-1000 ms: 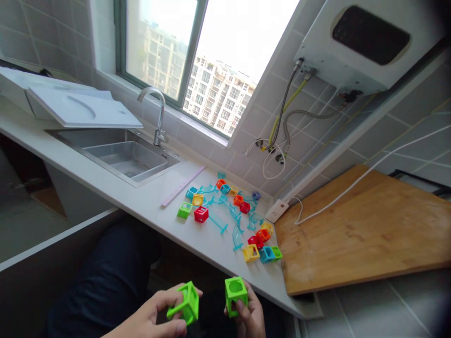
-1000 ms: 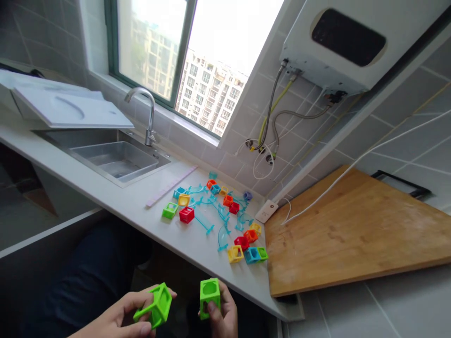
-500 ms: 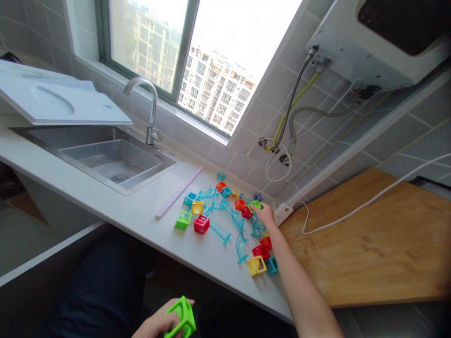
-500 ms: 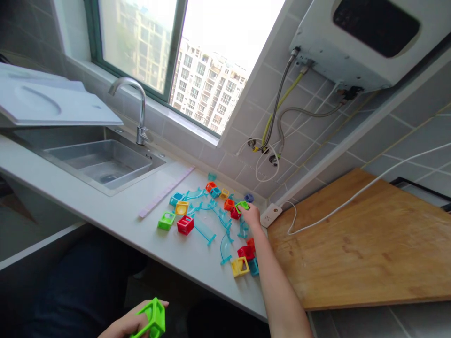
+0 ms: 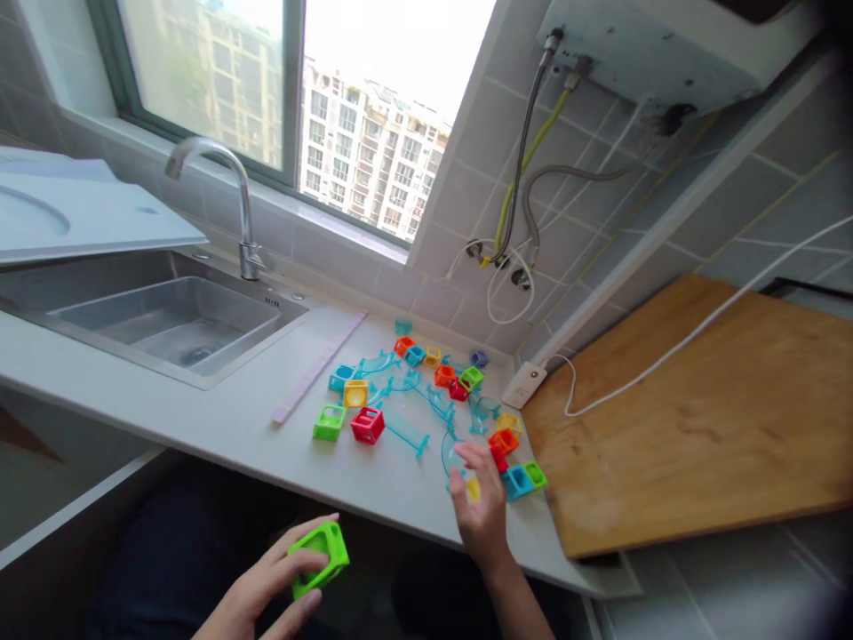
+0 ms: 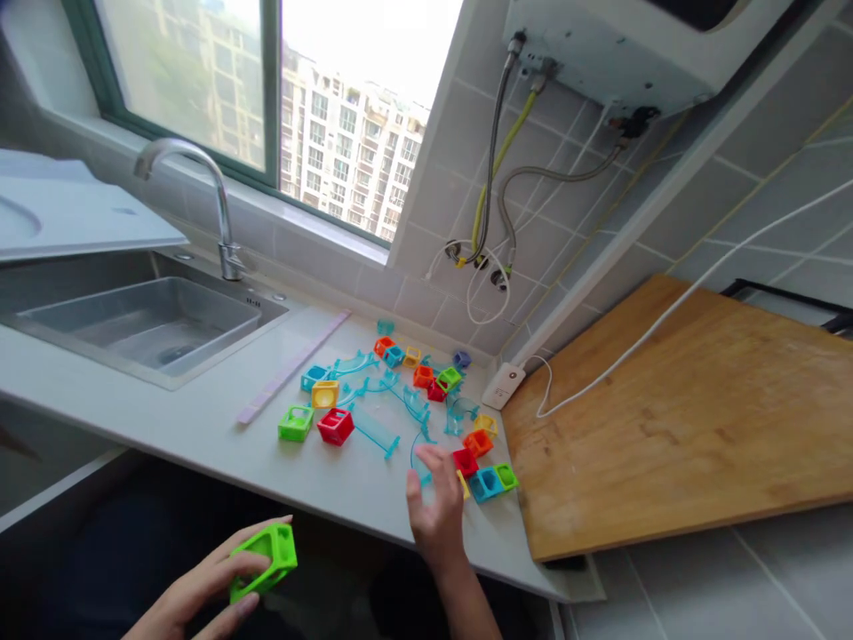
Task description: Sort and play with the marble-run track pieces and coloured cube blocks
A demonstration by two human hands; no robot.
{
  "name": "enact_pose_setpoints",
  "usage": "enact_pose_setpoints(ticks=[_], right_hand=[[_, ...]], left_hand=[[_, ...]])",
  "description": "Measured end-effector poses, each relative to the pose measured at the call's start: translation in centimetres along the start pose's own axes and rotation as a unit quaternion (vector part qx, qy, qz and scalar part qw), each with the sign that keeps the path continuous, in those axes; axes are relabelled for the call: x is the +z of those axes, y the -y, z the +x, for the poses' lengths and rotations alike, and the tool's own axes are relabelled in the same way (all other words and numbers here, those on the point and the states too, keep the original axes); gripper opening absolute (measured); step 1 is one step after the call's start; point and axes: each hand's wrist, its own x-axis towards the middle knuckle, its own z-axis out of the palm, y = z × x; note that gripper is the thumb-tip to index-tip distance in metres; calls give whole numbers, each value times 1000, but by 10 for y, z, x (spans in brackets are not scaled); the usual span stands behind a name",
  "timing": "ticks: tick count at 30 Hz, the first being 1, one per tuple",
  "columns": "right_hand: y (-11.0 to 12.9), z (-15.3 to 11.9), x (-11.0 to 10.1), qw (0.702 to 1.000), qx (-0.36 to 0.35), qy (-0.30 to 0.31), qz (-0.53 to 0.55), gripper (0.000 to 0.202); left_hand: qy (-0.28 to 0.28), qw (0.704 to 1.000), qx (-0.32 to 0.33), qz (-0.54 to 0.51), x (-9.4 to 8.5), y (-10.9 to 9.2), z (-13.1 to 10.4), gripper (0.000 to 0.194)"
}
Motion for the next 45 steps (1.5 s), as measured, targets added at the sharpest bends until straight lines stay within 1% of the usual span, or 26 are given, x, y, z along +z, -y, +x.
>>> enact_pose_setpoints(ticks=[1, 2, 3, 4, 6, 7, 9, 11, 13, 14, 16, 18, 21, 23, 25, 27, 31, 33, 36, 38, 39, 41, 42, 43, 45], right_hand=[[11, -24, 2, 998, -7, 32, 50, 25], [20, -42, 6, 993, -16, 72, 89, 24], [27, -55, 12, 988, -22, 100, 112, 26], [31, -61, 19, 985, -24, 120, 125, 26], [30, -56, 35, 982, -24, 126, 136, 25], [27, -47, 42, 984, -19, 113, 138, 24], [18, -26, 54, 986, -2, 82, 147, 22], [10, -8, 62, 983, 23, 61, 169, 23], [6, 0, 66, 978, 46, 51, 197, 23], [6, 1, 67, 974, 53, 53, 212, 23], [8, -1, 65, 968, 60, 67, 235, 22], [11, -3, 63, 962, 64, 83, 253, 20], [12, -3, 61, 957, 93, 98, 256, 19], [12, 0, 62, 955, 112, 113, 249, 18], [11, 2, 64, 954, 121, 124, 244, 19], [10, 3, 65, 953, 121, 131, 243, 20], [10, 2, 66, 954, 119, 140, 238, 21], [10, 1, 66, 954, 118, 147, 234, 22], [11, 1, 66, 954, 113, 161, 226, 23], [11, 1, 66, 954, 115, 167, 221, 23], [11, 1, 66, 953, 116, 170, 220, 24], [11, 1, 67, 953, 121, 173, 220, 24], [11, 1, 67, 952, 122, 174, 219, 24], [11, 1, 68, 952, 124, 176, 219, 24], [10, 0, 68, 951, 127, 181, 217, 25]], left_hand=[[-2, 1000, 6, 24, -4, -9, 8, 31], [-5, 999, 19, 50, -8, -21, 17, 28], [-17, 996, 39, 75, -11, -35, 27, 26], [-24, 992, 63, 105, -14, -51, 40, 24], [-30, 975, 126, 183, -16, -85, 69, 21], [-15, 960, 154, 234, -15, -101, 86, 20], [9, 917, 215, 335, -12, -128, 125, 20], [15, 876, 253, 409, -8, -144, 169, 23], [9, 846, 261, 464, -6, -149, 218, 28], [8, 832, 254, 493, -7, -148, 243, 30], [3, 803, 225, 552, -8, -144, 295, 32], [1, 785, 196, 587, -9, -138, 343, 34], [12, 767, 169, 619, -6, -129, 402, 32], [20, 758, 145, 635, -3, -123, 430, 29], [24, 754, 121, 645, 1, -117, 449, 28], [22, 754, 96, 650, 3, -111, 463, 29], [-7, 759, 67, 648, 4, -107, 478, 30], [-35, 760, 64, 646, 1, -111, 481, 33], [-79, 755, 67, 647, -5, -125, 483, 42], [-92, 751, 75, 650, -5, -135, 486, 47], [-87, 750, 81, 651, -3, -139, 488, 47], [-54, 749, 96, 653, 9, -145, 495, 39], [-29, 748, 106, 654, 18, -146, 500, 34], [-2, 747, 118, 655, 29, -147, 505, 29], [51, 739, 145, 656, 59, -145, 518, 24]])
